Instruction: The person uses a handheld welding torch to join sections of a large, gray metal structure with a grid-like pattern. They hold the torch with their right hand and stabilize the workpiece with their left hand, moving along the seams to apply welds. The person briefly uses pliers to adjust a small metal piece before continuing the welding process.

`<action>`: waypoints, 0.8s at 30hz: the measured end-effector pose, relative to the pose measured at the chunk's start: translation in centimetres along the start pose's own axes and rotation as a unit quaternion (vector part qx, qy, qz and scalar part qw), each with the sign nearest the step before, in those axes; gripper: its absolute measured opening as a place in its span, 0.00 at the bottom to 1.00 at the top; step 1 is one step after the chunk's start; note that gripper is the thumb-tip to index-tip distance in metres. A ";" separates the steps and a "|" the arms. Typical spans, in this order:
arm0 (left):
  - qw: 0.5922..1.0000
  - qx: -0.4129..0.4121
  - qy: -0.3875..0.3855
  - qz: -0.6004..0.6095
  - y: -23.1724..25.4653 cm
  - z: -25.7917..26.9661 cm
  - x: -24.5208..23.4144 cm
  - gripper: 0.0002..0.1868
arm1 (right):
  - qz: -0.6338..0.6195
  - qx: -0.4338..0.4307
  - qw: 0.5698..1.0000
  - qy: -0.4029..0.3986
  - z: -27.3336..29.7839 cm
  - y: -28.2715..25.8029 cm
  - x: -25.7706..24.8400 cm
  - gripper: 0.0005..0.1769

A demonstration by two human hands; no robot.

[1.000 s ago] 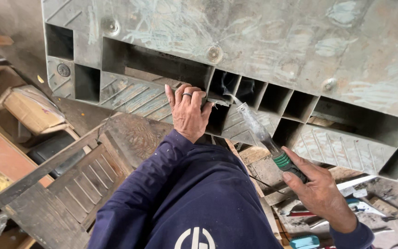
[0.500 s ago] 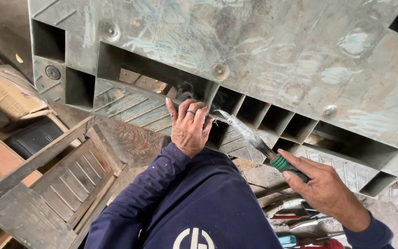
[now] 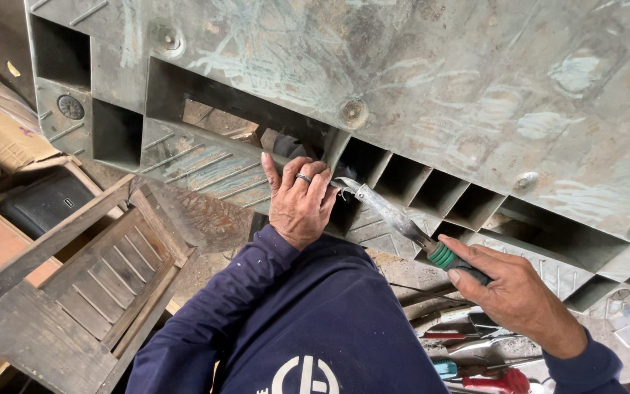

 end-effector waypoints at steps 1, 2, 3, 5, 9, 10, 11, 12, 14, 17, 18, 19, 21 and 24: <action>1.000 0.001 0.001 0.000 0.0 0.0 0.0 0.18 | 0.008 -0.034 0.999 0.005 0.0 0.0 -0.1 0.33; 1.000 0.003 0.003 0.000 0.0 0.0 0.0 0.18 | 0.024 -0.011 1.000 -0.003 -0.1 0.3 -0.2 0.34; 1.000 0.002 0.003 -0.001 0.0 0.0 0.0 0.18 | 0.040 0.011 0.999 -0.011 -0.2 0.5 -0.2 0.35; 1.000 0.003 0.004 -0.003 0.0 0.0 0.0 0.17 | 0.040 0.016 0.999 -0.015 -0.5 0.5 -0.5 0.35; 1.000 0.006 0.003 -0.005 0.1 0.0 0.0 0.18 | 0.027 -0.163 0.986 0.023 -1.6 -0.4 -1.7 0.31; 1.000 0.006 0.002 -0.006 0.0 0.0 -0.1 0.18 | 0.035 -0.235 0.971 0.036 -1.7 -0.8 -2.0 0.29; 1.000 0.006 0.001 -0.007 0.0 0.1 -0.1 0.18 | 0.049 -0.195 0.979 0.030 -1.9 -0.6 -2.1 0.30; 1.000 0.007 0.004 -0.007 0.0 0.1 0.0 0.18 | 0.064 -0.155 0.986 0.025 -2.1 -0.4 -2.3 0.32; 1.000 0.008 0.010 -0.006 0.0 0.2 0.0 0.17 | 0.084 -0.120 0.989 0.015 -2.8 -0.2 -2.6 0.34; 1.000 0.009 0.007 -0.006 -0.1 0.3 0.2 0.18 | 0.095 -0.130 0.987 0.008 -3.5 -0.2 -2.8 0.34; 1.000 0.010 0.007 -0.009 -0.1 0.3 0.3 0.18 | 0.095 -0.132 0.987 0.012 -3.6 -0.1 -2.9 0.34; 1.000 0.012 0.008 -0.013 -0.2 0.4 0.3 0.18 | 0.096 -0.135 0.986 0.016 -3.7 0.0 -3.0 0.35; 1.000 0.013 0.007 -0.017 -0.2 0.4 0.4 0.18 | 0.102 -0.163 0.981 0.021 -3.9 -0.1 -3.1 0.35; 1.000 0.016 0.006 -0.017 -0.3 0.5 0.5 0.18 | 0.117 -0.182 0.976 0.022 -4.0 -0.4 -3.2 0.36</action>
Point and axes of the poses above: each hand's wrist, its own z-axis away from the middle knuckle, its own x-axis out of the palm, y = z × x, the point moved 3 cm from there along -z, towards the middle knuckle
